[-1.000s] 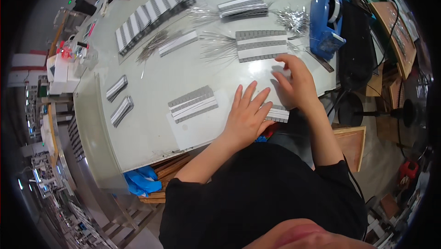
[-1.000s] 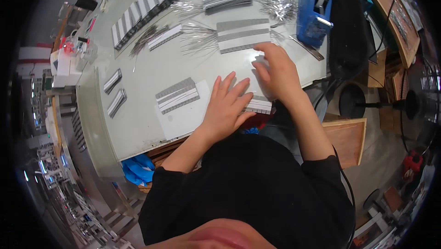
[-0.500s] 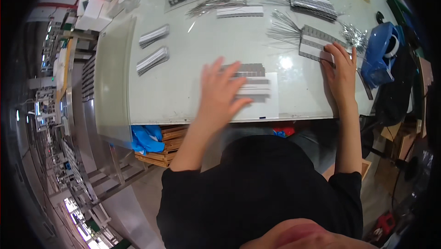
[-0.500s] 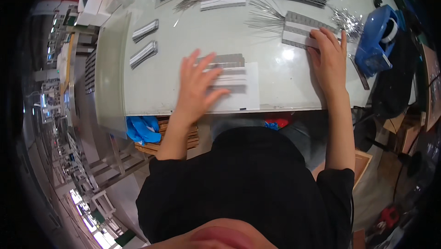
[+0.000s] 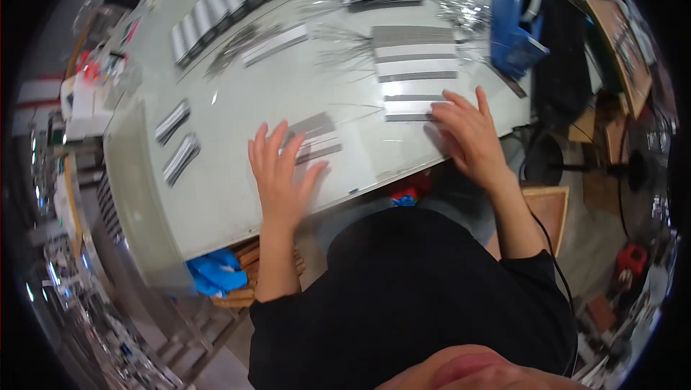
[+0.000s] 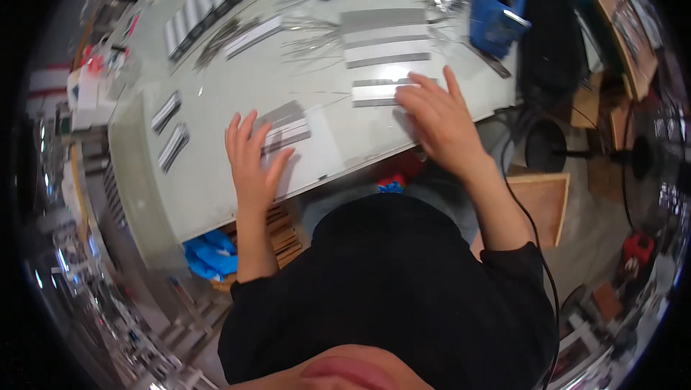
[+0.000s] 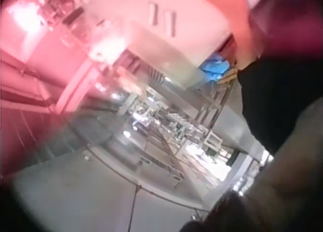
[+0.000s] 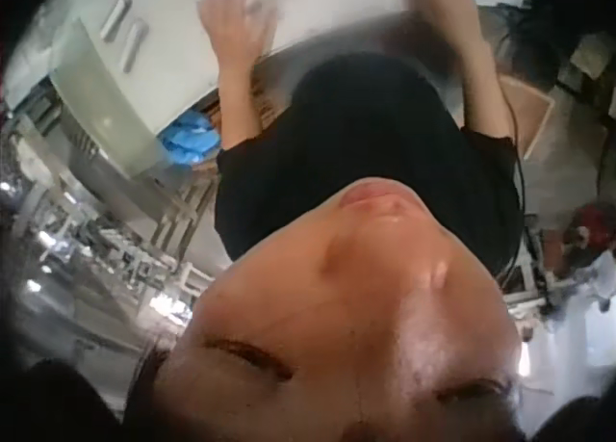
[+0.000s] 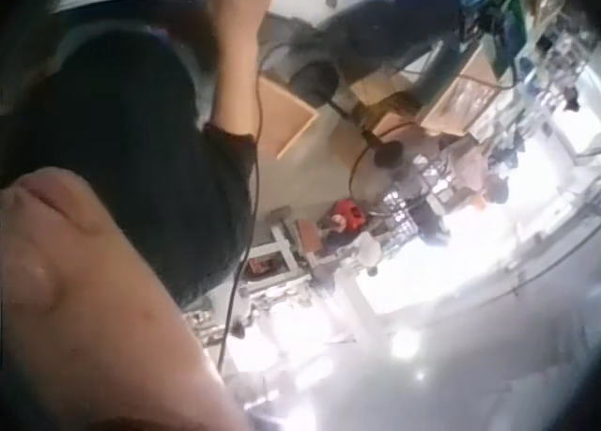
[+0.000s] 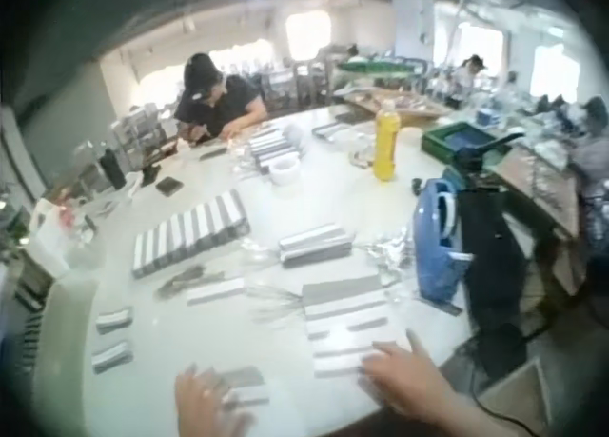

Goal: Assembling electronic components by taping ribbon wires to solar cell strips at a workbench.

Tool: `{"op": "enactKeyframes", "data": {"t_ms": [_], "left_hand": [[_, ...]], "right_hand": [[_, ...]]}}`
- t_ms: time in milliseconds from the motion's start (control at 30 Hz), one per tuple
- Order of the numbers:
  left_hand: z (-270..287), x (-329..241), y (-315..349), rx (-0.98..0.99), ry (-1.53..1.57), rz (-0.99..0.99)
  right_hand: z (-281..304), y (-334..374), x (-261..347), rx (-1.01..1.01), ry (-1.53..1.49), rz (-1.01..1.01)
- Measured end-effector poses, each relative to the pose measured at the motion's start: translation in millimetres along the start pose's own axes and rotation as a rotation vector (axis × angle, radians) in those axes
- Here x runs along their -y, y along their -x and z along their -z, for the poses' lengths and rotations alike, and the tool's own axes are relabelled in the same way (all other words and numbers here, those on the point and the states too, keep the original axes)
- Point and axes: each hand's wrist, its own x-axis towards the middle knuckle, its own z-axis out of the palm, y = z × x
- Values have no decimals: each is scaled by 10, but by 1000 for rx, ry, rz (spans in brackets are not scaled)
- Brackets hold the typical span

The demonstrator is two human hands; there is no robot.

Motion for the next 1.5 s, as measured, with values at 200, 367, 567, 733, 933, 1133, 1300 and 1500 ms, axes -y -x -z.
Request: {"op": "enactKeyframes", "data": {"t_ms": [200,367,567,733,933,1133,1300,1500], "left_hand": [[-524,-966,-248,20,428,-278],[-745,-1031,-420,45,305,-303],[-772,-1104,-379,107,117,-171],[-779,-1101,-380,117,88,-178],[-773,-1087,-379,105,96,-176],[-777,-1087,-380,80,122,-178],[-766,-1077,-364,69,120,-172],[-740,-1050,-340,64,128,-172]], "right_hand": [[-42,493,47,-487,-96,-291],[35,669,-72,-388,98,-390],[-52,482,-22,-228,262,-418],[-122,411,1,-206,241,-387],[-102,395,1,-146,337,-340],[-80,306,-12,-133,269,-291],[-141,294,-16,-47,263,-206],[-166,196,15,-70,248,-147]]}}
